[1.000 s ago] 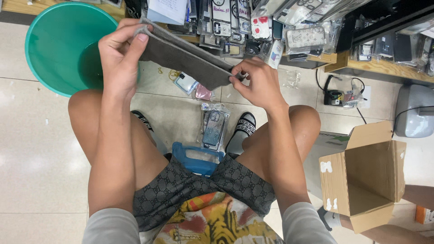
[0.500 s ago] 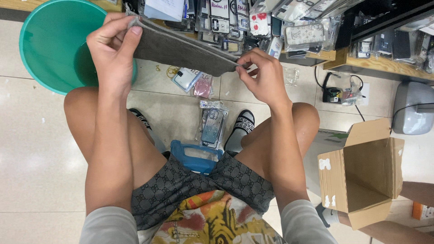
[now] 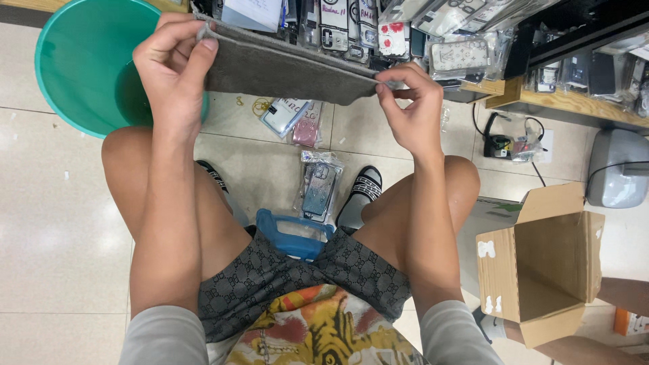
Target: The person wipes the exterior of multiple packaged phone cases one at a time using a grey cloth, handling the items over their lap and moving them aside after cleaning.
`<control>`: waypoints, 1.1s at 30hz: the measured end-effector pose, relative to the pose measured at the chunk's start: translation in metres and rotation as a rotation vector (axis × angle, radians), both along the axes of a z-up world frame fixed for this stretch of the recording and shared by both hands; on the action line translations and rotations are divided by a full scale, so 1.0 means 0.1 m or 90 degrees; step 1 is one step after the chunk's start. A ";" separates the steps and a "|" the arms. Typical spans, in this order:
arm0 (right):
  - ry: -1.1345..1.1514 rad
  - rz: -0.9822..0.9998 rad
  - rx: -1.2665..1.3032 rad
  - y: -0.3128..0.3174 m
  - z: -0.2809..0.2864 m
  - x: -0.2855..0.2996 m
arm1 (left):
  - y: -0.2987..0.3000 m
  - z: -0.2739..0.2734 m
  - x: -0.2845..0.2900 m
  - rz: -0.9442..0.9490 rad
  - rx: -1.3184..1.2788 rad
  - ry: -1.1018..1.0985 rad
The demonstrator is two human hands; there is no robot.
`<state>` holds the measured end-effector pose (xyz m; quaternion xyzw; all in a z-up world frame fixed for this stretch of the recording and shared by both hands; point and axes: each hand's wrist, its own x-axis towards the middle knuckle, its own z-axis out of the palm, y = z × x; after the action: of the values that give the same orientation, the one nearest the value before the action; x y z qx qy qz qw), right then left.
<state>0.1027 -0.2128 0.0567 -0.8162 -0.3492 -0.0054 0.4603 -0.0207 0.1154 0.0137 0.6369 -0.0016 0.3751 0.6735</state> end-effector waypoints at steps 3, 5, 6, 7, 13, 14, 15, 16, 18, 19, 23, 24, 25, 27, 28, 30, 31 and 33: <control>0.031 -0.016 0.060 -0.04 -0.03 0.03 | -0.01 0.04 -0.02 0.008 0.005 0.020; 0.055 -0.035 0.090 -0.07 -0.07 0.07 | 0.00 0.00 0.00 0.008 0.005 0.018; 0.055 -0.035 0.090 -0.10 -0.12 0.09 | -0.02 0.03 -0.01 0.008 0.005 0.018; 0.076 -0.037 0.142 -0.13 -0.16 0.12 | -0.03 0.05 -0.02 0.021 -0.017 0.031; 0.157 0.009 0.313 -0.21 -0.22 0.20 | -0.02 0.01 -0.02 -0.105 -0.170 -0.031; 0.168 -0.001 0.340 -0.22 -0.23 0.21 | -0.01 -0.04 -0.01 -0.156 -0.199 -0.051; 0.167 -0.003 0.340 -0.24 -0.26 0.23 | 0.00 -0.08 -0.01 -0.158 -0.199 -0.051; 0.189 -0.010 0.382 -0.25 -0.30 0.25 | 0.01 -0.13 -0.01 -0.193 -0.253 -0.010; 0.210 -0.017 0.424 -0.30 -0.33 0.27 | 0.02 -0.20 -0.02 -0.227 -0.306 0.031; 0.247 0.002 0.462 -0.33 -0.32 0.27 | 0.01 -0.22 -0.03 -0.254 -0.329 0.027; 0.284 -0.004 0.496 -0.44 -0.39 0.32 | 0.00 -0.28 -0.02 -0.288 -0.375 0.015; 0.286 -0.006 0.495 -0.45 -0.42 0.33 | -0.01 -0.27 -0.02 -0.289 -0.377 0.017; 0.298 0.007 0.510 -0.47 -0.44 0.35 | -0.01 -0.26 -0.02 -0.265 -0.387 0.038; 0.307 0.021 0.527 -0.47 -0.47 0.38 | -0.04 -0.19 -0.02 -0.243 -0.394 0.058; 0.303 0.014 0.535 -0.45 -0.46 0.39 | -0.07 -0.14 -0.01 -0.223 -0.370 0.101; 0.299 0.007 0.543 -0.37 -0.40 0.37 | -0.12 -0.12 0.03 -0.203 -0.346 0.143; 0.274 -0.045 0.438 -0.30 -0.34 0.34 | -0.14 -0.16 0.06 -0.171 -0.292 0.171; 0.249 -0.096 0.331 -0.20 -0.36 0.27 | -0.21 -0.29 0.10 -0.140 -0.238 0.199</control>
<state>0.1299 -0.2324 0.0205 -0.6802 -0.1797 0.0285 0.7100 -0.0107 0.0944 -0.0153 0.5474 0.1026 0.1907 0.8084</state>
